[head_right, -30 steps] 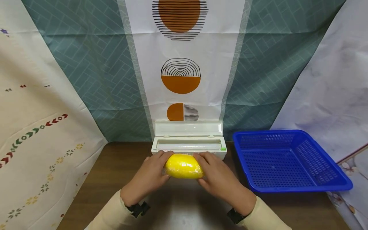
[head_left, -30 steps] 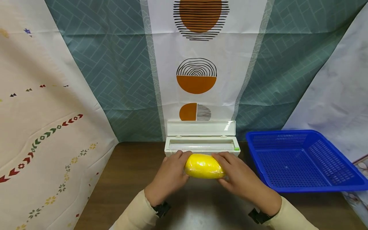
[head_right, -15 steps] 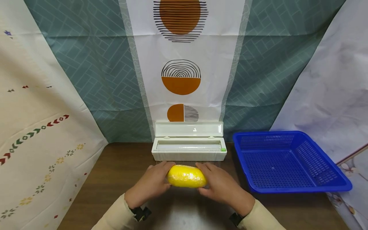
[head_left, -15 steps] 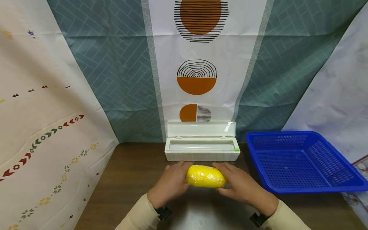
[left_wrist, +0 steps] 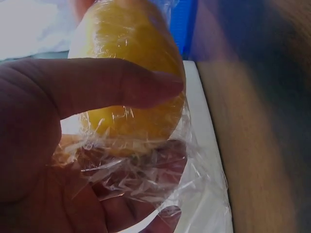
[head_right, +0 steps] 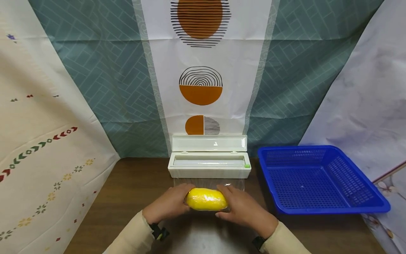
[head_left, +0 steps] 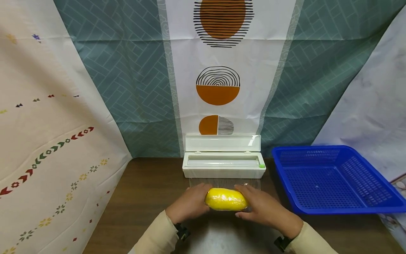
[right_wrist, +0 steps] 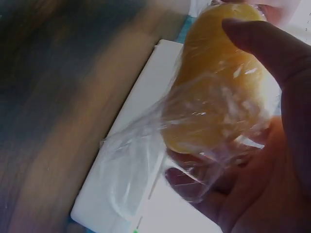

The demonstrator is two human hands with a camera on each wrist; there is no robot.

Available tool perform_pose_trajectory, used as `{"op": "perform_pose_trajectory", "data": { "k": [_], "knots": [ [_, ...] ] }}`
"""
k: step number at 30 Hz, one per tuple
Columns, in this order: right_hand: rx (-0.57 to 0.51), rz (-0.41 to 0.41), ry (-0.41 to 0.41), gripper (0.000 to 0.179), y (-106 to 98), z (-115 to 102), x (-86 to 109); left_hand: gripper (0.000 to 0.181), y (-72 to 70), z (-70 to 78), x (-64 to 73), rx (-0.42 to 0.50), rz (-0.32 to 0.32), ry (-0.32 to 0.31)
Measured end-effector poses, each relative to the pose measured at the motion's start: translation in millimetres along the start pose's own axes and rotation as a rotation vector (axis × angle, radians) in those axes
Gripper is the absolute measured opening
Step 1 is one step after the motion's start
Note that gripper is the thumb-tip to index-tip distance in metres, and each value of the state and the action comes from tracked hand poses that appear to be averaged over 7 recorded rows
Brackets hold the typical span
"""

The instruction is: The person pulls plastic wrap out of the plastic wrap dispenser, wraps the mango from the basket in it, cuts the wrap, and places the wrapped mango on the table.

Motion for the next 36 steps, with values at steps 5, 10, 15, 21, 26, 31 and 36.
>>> {"op": "perform_pose_trajectory", "data": {
  "k": [5,10,15,21,26,31,36],
  "knots": [
    [0.024,0.112,-0.084,0.09,2.5,-5.5,-5.2,0.047,6.1,-3.6,-8.4,0.033,-0.053,0.006],
    [0.026,0.173,-0.15,0.08,8.0,-12.7,-14.2,0.04,11.8,-12.6,-15.6,0.13,-0.119,0.01],
    [0.037,0.203,-0.185,0.071,16.7,-12.3,-19.9,0.04,15.8,-18.9,-17.4,0.211,-0.168,-0.002],
    [0.005,0.152,-0.138,0.065,23.5,-5.5,-23.1,0.089,15.8,-20.0,-14.8,0.252,-0.174,-0.06],
    [-0.026,0.097,-0.107,0.062,28.7,2.8,-26.0,0.092,10.6,-16.6,-13.9,0.195,-0.038,-0.09],
    [-0.051,0.069,-0.095,0.062,32.5,10.9,-29.3,0.06,9.1,-3.4,-15.9,0.125,0.149,0.009],
    [-0.112,0.059,-0.069,0.06,37.1,18.3,-34.3,0.04,15.7,5.5,-18.3,0.103,0.237,0.058]
  ]
}}
Point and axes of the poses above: each hand's wrist, its own x-axis away from the middle knuckle, its own y-axis out of the palm, z = x × y, the point moved 6 cm from there along -x, towards the middle knuckle, and after that the axes turned 7 degrees about -y, right-handed, at the moved point
